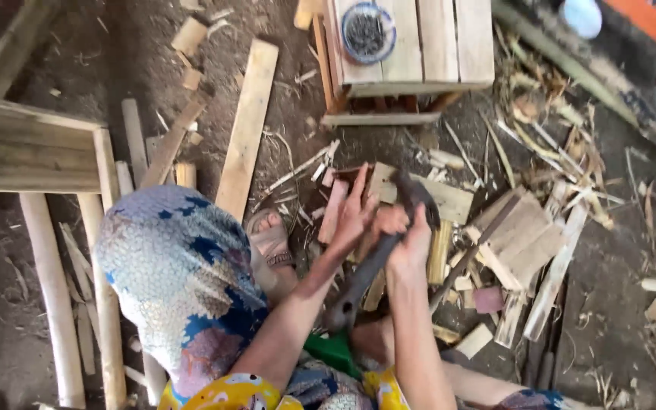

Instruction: The person sits on the ground assembling a small square wooden frame from scrap wood pieces. They fit wooden slats and legs together, take nails from a bowl, and hammer the nails to fasten the joints of the frame.

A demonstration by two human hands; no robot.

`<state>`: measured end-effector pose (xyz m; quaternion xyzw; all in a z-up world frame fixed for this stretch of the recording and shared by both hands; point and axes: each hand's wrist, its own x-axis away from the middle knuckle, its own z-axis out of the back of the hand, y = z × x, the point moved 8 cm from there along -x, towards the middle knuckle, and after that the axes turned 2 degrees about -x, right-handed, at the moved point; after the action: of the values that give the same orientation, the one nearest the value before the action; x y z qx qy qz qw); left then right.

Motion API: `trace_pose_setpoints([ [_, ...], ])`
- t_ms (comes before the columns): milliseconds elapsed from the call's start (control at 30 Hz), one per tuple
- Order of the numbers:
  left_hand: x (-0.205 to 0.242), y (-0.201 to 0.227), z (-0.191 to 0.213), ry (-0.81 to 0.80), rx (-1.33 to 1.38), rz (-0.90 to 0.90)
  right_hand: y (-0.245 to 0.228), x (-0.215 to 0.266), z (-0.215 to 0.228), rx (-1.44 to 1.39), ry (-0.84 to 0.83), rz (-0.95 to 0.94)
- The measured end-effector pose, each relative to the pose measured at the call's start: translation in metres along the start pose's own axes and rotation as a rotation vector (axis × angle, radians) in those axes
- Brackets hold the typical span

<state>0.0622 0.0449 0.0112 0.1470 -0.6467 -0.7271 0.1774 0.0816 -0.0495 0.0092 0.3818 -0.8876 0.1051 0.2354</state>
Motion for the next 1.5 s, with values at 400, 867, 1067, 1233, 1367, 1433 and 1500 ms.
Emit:
trace_pose_setpoints([
  [400,0.015,0.02,-0.031,-0.053,0.271,0.268,-0.046,0.073,0.034,-0.017,0.084,0.101],
  [867,0.017,0.032,-0.049,0.018,0.2,0.251,-0.076,0.068,0.057,-0.209,0.052,0.155],
  [1067,0.019,0.03,-0.041,0.037,0.204,0.179,-0.038,0.066,-0.01,-0.106,-0.011,0.032],
  [1233,0.021,0.019,-0.047,0.04,0.202,0.222,-0.045,0.067,0.029,-0.179,0.051,0.123],
  [1367,0.02,0.026,-0.038,0.027,0.192,0.218,-0.031,0.063,-0.002,0.026,-0.025,0.015],
  [1433,0.024,0.032,-0.032,0.013,0.18,0.217,-0.033,0.065,0.003,0.022,-0.037,0.029],
  [1500,0.02,0.029,-0.027,0.011,0.168,0.225,-0.032,0.072,0.01,0.019,-0.043,0.032],
])
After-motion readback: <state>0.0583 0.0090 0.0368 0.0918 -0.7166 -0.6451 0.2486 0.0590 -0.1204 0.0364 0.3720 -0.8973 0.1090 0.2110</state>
